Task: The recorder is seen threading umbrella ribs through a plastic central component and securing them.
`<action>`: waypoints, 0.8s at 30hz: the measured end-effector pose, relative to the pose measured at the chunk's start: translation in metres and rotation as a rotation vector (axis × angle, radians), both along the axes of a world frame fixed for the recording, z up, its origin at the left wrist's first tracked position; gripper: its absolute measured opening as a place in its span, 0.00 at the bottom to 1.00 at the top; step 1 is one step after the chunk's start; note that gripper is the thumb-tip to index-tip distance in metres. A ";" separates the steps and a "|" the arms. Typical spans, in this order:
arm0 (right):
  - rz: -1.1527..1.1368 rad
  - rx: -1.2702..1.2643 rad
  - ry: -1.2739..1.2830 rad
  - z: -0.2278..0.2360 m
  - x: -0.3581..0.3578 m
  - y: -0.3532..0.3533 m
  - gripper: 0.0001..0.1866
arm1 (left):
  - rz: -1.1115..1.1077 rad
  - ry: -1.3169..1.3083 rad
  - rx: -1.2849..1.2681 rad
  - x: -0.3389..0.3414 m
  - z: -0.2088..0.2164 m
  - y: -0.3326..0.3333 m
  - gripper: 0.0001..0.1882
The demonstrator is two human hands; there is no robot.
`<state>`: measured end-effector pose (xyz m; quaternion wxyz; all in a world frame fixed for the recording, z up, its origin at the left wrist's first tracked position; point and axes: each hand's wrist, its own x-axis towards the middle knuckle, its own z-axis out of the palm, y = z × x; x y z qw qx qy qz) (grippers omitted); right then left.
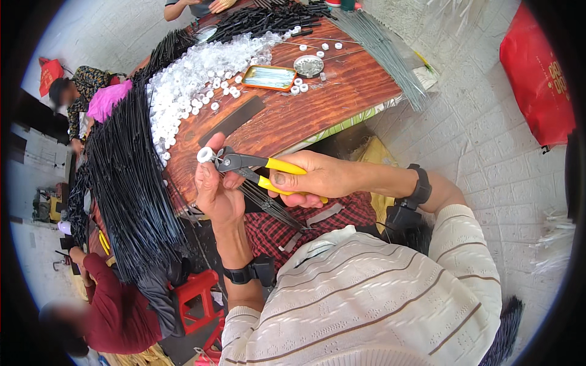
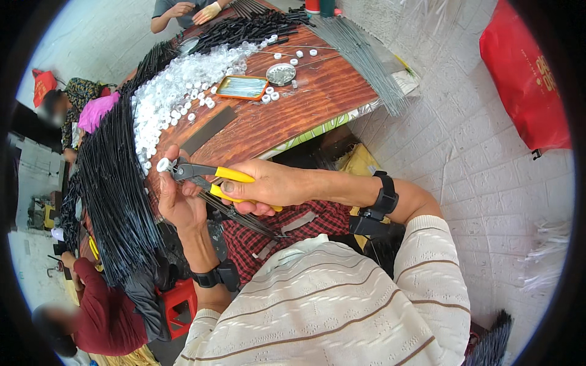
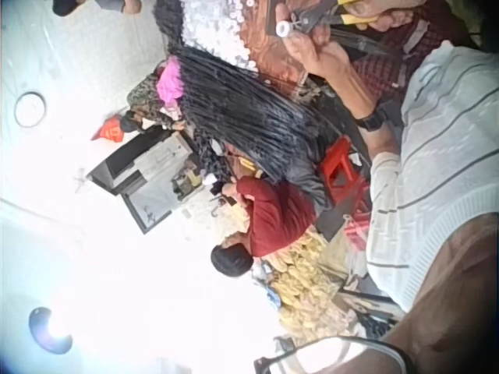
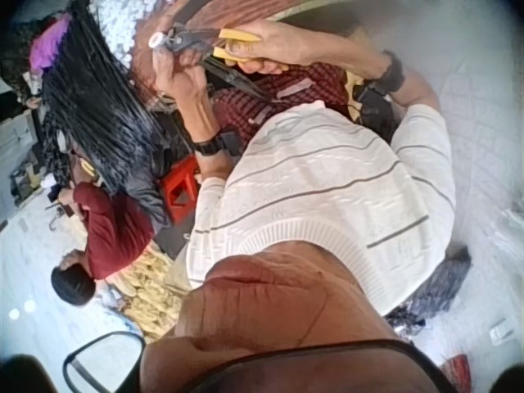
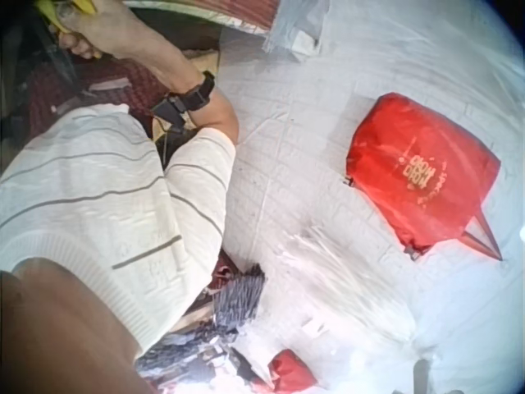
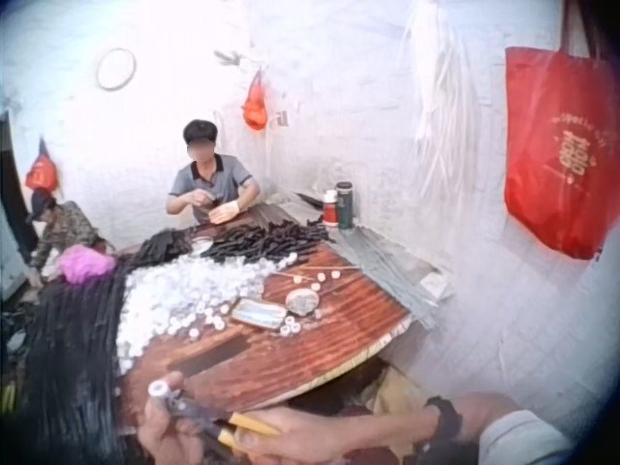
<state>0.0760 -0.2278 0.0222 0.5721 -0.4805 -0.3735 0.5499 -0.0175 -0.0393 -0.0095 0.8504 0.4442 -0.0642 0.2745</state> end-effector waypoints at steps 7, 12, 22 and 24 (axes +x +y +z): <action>0.123 -0.074 -0.071 0.026 0.024 -0.005 0.18 | -0.062 -0.016 -0.050 0.001 -0.001 0.001 0.25; 0.175 -0.143 -0.042 0.042 0.032 -0.009 0.24 | -0.131 -0.085 -0.050 0.005 -0.007 0.004 0.24; 0.298 -0.246 0.033 0.065 0.044 -0.008 0.22 | -0.049 -0.034 -0.037 0.000 -0.001 -0.003 0.26; 0.272 -0.295 -0.060 0.069 0.046 -0.008 0.19 | -0.031 -0.020 -0.055 0.002 0.001 -0.006 0.26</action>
